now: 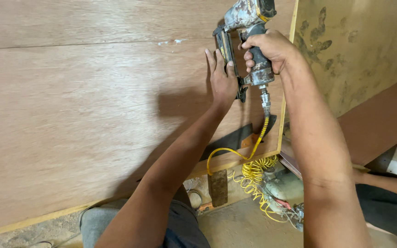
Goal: The person positions a large plywood panel on a wooden frame on the workshop floor, taps it into place with a hammer, then retrieves a pneumatic nail gun and air hose and nails thin wooden trim strips along the panel's edges, working around the panel and pressing the trim steady with one hand while firing the nailer with the other.
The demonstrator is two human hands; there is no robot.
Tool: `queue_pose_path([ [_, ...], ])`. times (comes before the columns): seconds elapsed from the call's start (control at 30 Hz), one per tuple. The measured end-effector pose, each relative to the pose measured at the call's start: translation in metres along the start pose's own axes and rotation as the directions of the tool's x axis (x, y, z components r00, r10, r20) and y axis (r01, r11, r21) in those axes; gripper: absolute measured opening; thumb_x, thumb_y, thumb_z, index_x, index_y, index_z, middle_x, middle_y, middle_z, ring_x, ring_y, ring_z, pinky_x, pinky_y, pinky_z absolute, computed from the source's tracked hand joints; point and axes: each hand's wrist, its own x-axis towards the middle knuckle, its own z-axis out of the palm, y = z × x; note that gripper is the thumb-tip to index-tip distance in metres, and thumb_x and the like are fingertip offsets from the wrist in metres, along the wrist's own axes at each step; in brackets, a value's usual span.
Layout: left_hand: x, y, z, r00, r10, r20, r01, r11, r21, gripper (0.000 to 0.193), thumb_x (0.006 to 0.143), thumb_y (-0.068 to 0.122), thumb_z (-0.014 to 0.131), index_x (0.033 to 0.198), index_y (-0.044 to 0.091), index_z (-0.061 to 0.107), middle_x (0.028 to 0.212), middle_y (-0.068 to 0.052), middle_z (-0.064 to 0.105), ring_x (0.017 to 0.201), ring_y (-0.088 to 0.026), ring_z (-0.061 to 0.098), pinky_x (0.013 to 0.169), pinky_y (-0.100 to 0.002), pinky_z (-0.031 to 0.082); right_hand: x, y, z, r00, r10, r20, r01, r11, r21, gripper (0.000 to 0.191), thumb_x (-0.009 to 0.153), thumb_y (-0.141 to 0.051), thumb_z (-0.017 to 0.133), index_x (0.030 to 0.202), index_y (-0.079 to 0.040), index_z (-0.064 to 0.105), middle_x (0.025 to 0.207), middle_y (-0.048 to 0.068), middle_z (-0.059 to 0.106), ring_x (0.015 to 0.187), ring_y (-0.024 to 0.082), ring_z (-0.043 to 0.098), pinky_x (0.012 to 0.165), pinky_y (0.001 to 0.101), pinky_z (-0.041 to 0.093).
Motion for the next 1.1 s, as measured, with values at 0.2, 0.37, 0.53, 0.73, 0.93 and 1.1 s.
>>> queue_pose_path([
  [0.2,0.001,-0.003,0.002,1.0,-0.024,0.01,0.023,0.999,0.033,0.054,0.103,0.014,0.057,0.153,-0.002,0.043,0.169,-0.027,0.019,0.152,-0.044,0.033,0.119,-0.044,0.037,0.003,0.009,-0.005,1.0,0.007,-0.019,-0.007,1.0,-0.006,0.009,0.091,-0.01,0.066,0.095,-0.002,0.063,0.069,0.007,0.061,0.054,0.019,0.06,0.053,0.0392,0.056],
  [0.37,0.001,-0.001,0.0,0.999,0.025,0.041,-0.027,0.998,0.061,0.054,0.103,0.014,0.058,0.153,-0.001,0.043,0.17,-0.026,0.019,0.153,-0.043,0.034,0.119,-0.043,0.039,-0.002,0.011,-0.004,0.999,0.005,-0.045,-0.003,0.998,0.063,0.011,0.09,-0.011,0.066,0.097,-0.002,0.065,0.068,0.007,0.061,0.052,0.018,0.06,0.052,0.0392,0.056],
  [0.53,0.011,-0.003,-0.006,0.999,-0.045,-0.009,0.045,0.999,0.008,0.054,0.103,0.015,0.058,0.153,0.0,0.044,0.171,-0.025,0.02,0.153,-0.042,0.034,0.119,-0.042,0.039,0.01,-0.001,0.011,0.998,-0.008,-0.058,0.005,0.998,-0.059,0.01,0.091,-0.009,0.068,0.097,-0.001,0.064,0.069,0.008,0.063,0.054,0.018,0.062,0.055,0.0403,0.058],
  [0.73,-0.001,-0.007,0.0,0.994,-0.064,0.089,0.054,0.992,0.115,0.057,0.103,0.019,0.058,0.155,0.001,0.043,0.17,-0.022,0.021,0.152,-0.041,0.036,0.12,-0.042,0.037,0.017,0.032,-0.013,0.999,-0.011,-0.051,0.012,1.0,0.019,0.009,0.091,-0.009,0.067,0.094,-0.001,0.062,0.068,0.008,0.063,0.053,0.019,0.062,0.054,0.0407,0.059],
  [0.93,0.034,-0.01,-0.041,0.96,-0.102,0.26,0.045,0.975,0.219,0.053,0.105,0.022,0.055,0.152,0.004,0.04,0.167,-0.015,0.029,0.145,-0.038,0.042,0.113,-0.045,0.038,0.002,0.014,-0.032,0.997,-0.049,0.062,0.055,0.993,-0.104,0.016,0.092,-0.01,0.065,0.106,-0.002,0.067,0.071,0.005,0.061,0.059,0.015,0.062,0.061,0.0391,0.059],
  [1.1,0.086,-0.017,-0.07,0.973,0.217,0.073,-0.226,0.962,0.151,0.057,0.095,0.01,0.062,0.15,-0.001,0.048,0.159,-0.023,0.043,0.138,-0.042,0.049,0.111,-0.043,0.046,-0.068,0.027,-0.08,0.991,-0.132,0.033,0.135,0.984,-0.119,0.014,0.091,-0.011,0.065,0.102,-0.003,0.059,0.068,0.006,0.057,0.057,0.018,0.058,0.055,0.0395,0.055],
])
